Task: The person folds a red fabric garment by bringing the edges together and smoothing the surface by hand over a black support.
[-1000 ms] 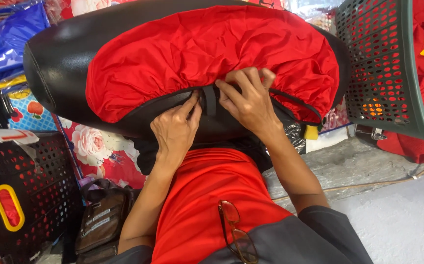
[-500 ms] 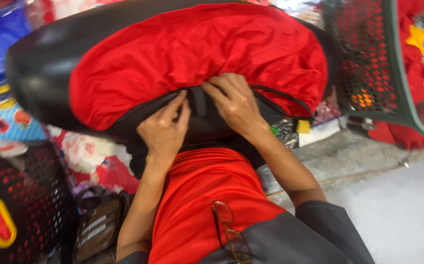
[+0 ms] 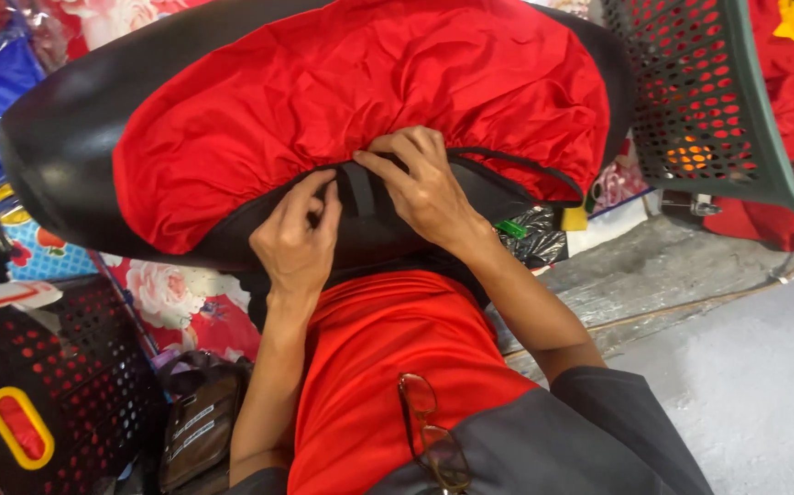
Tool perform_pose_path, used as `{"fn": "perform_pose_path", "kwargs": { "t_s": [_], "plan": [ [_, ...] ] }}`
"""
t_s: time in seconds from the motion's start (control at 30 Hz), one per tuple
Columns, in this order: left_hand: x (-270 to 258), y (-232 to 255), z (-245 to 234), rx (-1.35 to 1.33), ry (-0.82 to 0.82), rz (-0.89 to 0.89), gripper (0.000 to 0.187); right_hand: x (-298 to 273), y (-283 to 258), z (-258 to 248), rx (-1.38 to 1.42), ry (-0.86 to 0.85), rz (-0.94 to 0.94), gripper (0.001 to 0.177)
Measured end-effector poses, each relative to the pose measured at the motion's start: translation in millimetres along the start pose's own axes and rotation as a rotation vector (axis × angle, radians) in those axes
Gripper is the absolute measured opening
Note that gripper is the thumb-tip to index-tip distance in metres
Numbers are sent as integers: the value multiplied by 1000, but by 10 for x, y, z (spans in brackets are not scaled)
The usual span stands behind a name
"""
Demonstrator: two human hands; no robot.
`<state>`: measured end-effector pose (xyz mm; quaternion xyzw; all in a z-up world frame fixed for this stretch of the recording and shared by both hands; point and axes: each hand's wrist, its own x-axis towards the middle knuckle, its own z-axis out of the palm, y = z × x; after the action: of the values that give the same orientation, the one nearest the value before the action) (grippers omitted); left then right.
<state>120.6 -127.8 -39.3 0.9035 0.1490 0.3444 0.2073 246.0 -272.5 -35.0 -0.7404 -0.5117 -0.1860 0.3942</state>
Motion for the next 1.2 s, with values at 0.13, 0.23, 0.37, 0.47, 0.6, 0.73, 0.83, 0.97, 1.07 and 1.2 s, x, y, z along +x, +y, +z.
{"fn": "perform_pose_path", "kwargs": {
  "t_s": [0.13,0.23,0.37,0.47,0.6,0.73,0.83,0.97,1.07,1.2],
  "plan": [
    [87,30,-46,77,-40,100,20,-43,-35,42,-42,-9,36,24],
    [90,28,-53,68,-84,95,22,-77,-38,88,-83,21,59,33],
    [89,-12,-36,68,-86,88,20,-124,-29,108,-104,48,58,32],
    [84,-22,-43,100,-77,104,21,-143,-34,105,-143,59,55,29],
    [98,-33,-64,155,-66,123,21,-86,-97,88,-165,19,7,34],
    [14,-78,-18,145,-58,90,21,-132,-28,200,-36,-42,-65,33],
    [-37,-80,-61,82,-49,66,22,-75,-41,177,-32,-41,-78,31],
    [-146,-109,-321,-45,42,39,18,-62,-119,126,-18,-66,-61,31],
    [-331,-289,-531,-16,124,-43,21,-42,-152,112,-33,-69,-80,31],
    [-465,-471,-720,-46,207,-165,26,-53,-178,101,-30,-61,-62,33]
  ]
}}
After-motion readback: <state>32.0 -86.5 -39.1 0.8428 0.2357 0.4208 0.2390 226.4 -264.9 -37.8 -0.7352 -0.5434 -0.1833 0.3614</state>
